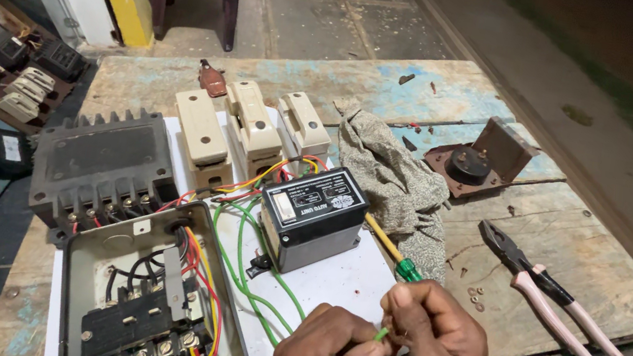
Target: The person connects wires within an electrical panel. They use a screwdriver to loosen terminals and pliers to strip insulation from a green wire before securing the wire ends into a terminal block.
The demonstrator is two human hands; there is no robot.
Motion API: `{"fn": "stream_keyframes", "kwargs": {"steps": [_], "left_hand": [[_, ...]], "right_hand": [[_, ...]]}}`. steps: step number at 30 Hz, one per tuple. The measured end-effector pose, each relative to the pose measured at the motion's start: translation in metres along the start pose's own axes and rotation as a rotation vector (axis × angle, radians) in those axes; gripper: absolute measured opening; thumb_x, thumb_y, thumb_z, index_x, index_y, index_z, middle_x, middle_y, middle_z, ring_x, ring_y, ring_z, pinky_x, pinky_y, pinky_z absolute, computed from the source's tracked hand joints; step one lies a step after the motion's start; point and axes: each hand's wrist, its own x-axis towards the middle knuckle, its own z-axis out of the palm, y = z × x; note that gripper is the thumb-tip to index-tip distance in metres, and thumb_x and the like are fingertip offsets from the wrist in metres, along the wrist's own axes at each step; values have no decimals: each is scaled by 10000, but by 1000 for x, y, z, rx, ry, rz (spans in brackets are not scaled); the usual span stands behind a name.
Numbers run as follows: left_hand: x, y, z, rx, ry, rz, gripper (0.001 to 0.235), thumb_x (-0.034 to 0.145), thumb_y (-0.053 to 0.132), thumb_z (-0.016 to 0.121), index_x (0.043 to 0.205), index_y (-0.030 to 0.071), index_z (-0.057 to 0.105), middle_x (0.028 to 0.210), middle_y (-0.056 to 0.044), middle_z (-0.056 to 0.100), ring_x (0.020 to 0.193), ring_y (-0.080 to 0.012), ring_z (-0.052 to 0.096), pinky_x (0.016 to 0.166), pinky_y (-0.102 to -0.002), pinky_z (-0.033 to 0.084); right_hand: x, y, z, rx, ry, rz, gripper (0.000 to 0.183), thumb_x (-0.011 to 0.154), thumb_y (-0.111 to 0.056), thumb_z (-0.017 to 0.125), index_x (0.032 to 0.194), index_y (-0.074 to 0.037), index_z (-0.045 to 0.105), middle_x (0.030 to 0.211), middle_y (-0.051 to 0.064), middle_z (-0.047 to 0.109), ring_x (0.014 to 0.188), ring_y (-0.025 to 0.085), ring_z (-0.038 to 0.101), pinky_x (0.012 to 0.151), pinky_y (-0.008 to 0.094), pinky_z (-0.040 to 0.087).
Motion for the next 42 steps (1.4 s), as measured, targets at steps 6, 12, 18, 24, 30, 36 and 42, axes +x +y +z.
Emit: {"fn": "stream_keyframes", "kwargs": {"steps": [6, 12, 18, 24, 30, 36, 42], "left_hand": [[-9, -14, 5, 169, -66, 176, 275, 985, 269, 689, 828, 43, 674, 741, -86, 653, 732, -235, 666, 688, -368, 538], [-6, -17, 15, 506, 69, 456, 255, 962, 237, 729, 801, 54, 654, 715, -72, 574, 665, -224, 599, 622, -371, 471], [-4, -14, 16, 582, 88, 552, 117, 773, 110, 728, 829, 32, 662, 739, -77, 559, 656, -220, 576, 608, -362, 442], [-7, -13, 17, 564, 37, 497, 132, 849, 110, 762, 857, 25, 662, 735, -86, 544, 657, -228, 583, 611, -368, 465], [-9, -16, 22, 562, 68, 450, 142, 857, 106, 775, 847, 27, 657, 730, -84, 552, 666, -215, 597, 611, -364, 468], [-12, -26, 21, 534, 38, 440, 110, 822, 63, 753, 837, 27, 650, 738, -83, 567, 675, -212, 594, 622, -367, 472], [-11, -31, 18, 556, -6, 432, 128, 791, 74, 759, 835, 19, 653, 727, -91, 558, 663, -218, 588, 608, -369, 463]], "right_hand": [[9, -24, -13, -182, 111, -107, 267, 966, -259, 640, 969, 0, 703, 667, 68, 618, 561, 137, 515, 484, 306, 406], [0, -19, -58, -129, -256, -248, 405, 1034, -328, 533, 965, 15, 737, 978, 81, 653, 843, 150, 651, 724, 299, 591], [-14, -4, -59, -590, -309, -377, 228, 906, -238, 792, 1022, -45, 762, 951, 61, 734, 850, 161, 745, 715, 314, 614], [-17, -28, -38, -739, -196, -570, 153, 931, -211, 706, 910, -77, 776, 785, 28, 776, 765, 93, 721, 628, 268, 586], [-14, -2, -43, -478, -27, -36, 180, 928, -163, 674, 866, -6, 735, 598, 121, 663, 537, 187, 621, 501, 321, 508], [0, 41, -71, 135, -89, 97, 250, 1113, -172, 578, 983, 37, 626, 725, 166, 638, 592, 258, 618, 508, 385, 515], [-14, 3, -59, -392, -37, -463, 171, 930, -153, 589, 1024, -36, 670, 970, 123, 687, 875, 185, 702, 776, 342, 612]]}}
